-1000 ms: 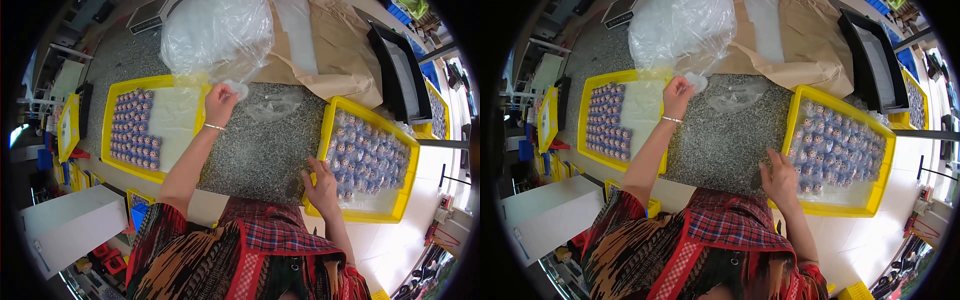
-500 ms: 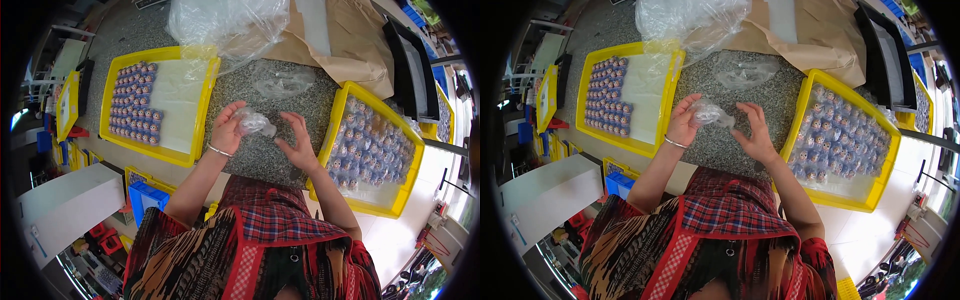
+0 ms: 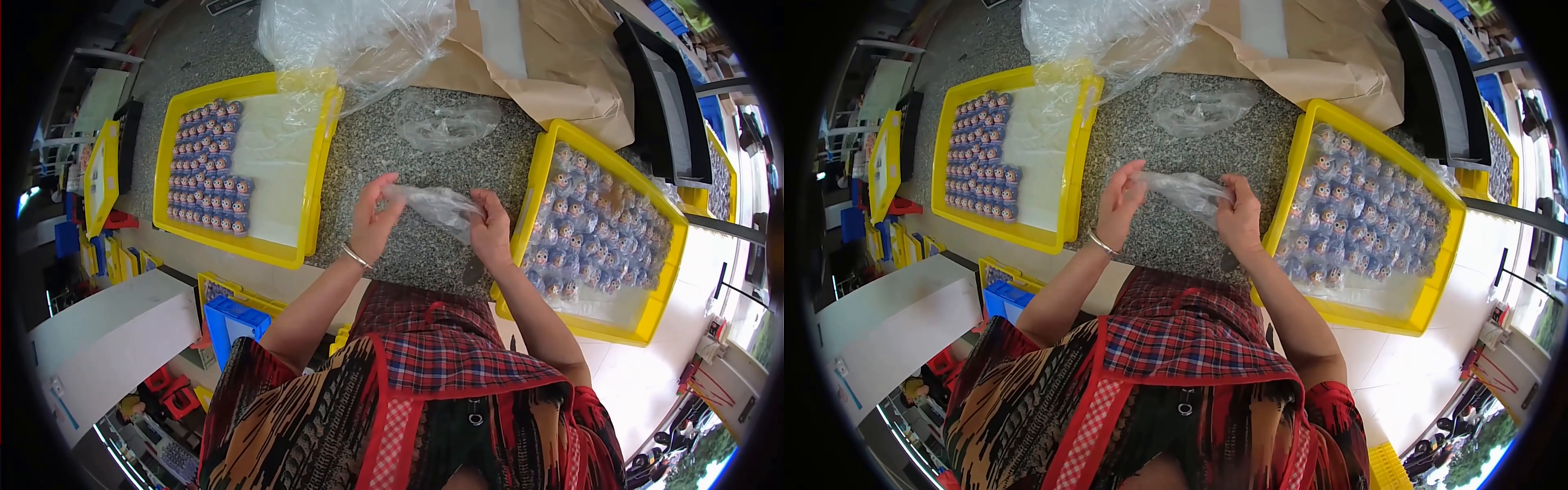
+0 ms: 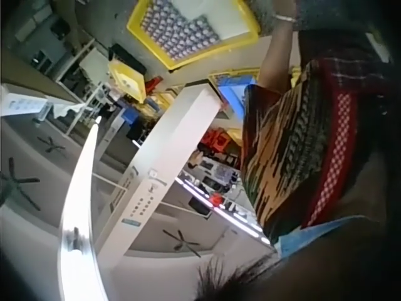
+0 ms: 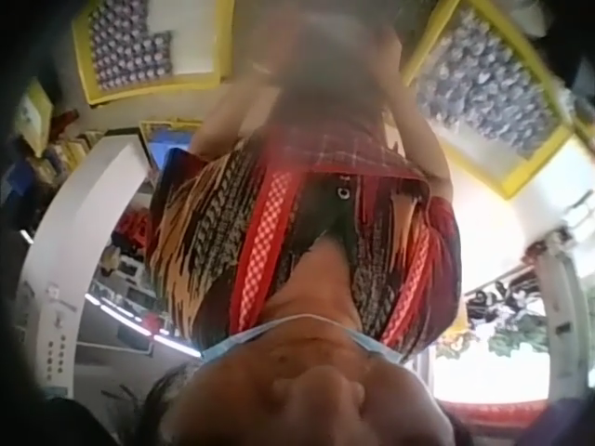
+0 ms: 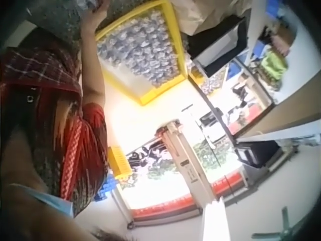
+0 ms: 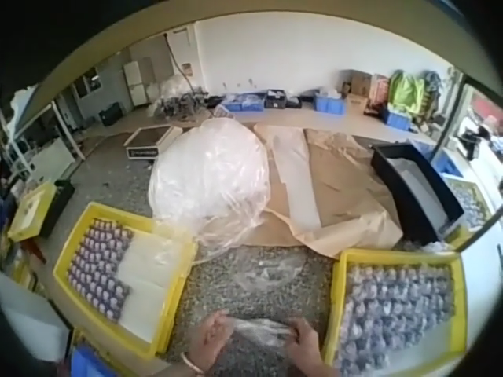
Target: The person is packaging small items into individual plastic bags and then organizing them into trays within a factory setting.
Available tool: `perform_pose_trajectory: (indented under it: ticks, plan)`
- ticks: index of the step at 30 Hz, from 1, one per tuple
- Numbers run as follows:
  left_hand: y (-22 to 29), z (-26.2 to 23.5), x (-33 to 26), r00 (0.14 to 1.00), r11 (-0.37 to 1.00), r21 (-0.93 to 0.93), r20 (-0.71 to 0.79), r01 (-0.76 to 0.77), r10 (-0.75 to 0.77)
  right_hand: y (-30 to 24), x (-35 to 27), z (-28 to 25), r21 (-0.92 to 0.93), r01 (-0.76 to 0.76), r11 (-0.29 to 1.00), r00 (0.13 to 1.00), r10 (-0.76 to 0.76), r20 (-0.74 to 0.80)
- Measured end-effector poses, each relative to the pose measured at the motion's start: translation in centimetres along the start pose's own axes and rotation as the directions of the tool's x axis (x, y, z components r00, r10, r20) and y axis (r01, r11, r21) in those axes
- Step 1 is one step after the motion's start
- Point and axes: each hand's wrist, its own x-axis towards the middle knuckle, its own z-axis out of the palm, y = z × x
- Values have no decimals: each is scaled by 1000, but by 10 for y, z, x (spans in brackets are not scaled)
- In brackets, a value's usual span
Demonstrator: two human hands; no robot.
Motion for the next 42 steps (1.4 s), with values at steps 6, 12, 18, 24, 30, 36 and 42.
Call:
perform_pose_trajectory:
  ticks: [6, 12, 18, 24, 30, 36, 42]
  plan:
    - [-10, 3, 7, 730, 267, 757, 373, -596, 573, -33, -12, 15, -58, -10, 998, 994, 17, 108]
    - [-38, -40, 52, 929, 478, 835, 98, -271, 356, -22, -21, 1, -664, 236, 709, 965, -93, 245]
    - [-24, -21, 31, 627, 112, 928, 148, -355, 765, -47, -34, 2, -531, 346, 773, 922, -175, 345]
    - [-38, -43, 10, 765, 175, 835, 366, -521, 530, -53, -51, 19, -465, 589, 661, 746, -224, 627]
    - [-28, -42, -41, 937, 192, 928, 281, -320, 206, -9, -40, 11, -875, 170, 454, 910, 270, 316]
    - [-37, -45, -52, 855, 308, 842, 294, -444, 428, -13, -57, 6, -743, 482, 464, 851, -48, 523]
    - [-36, -30, -19, 829, 415, 743, 337, -525, 446, -24, -37, 40, -665, 520, 536, 854, -320, 410]
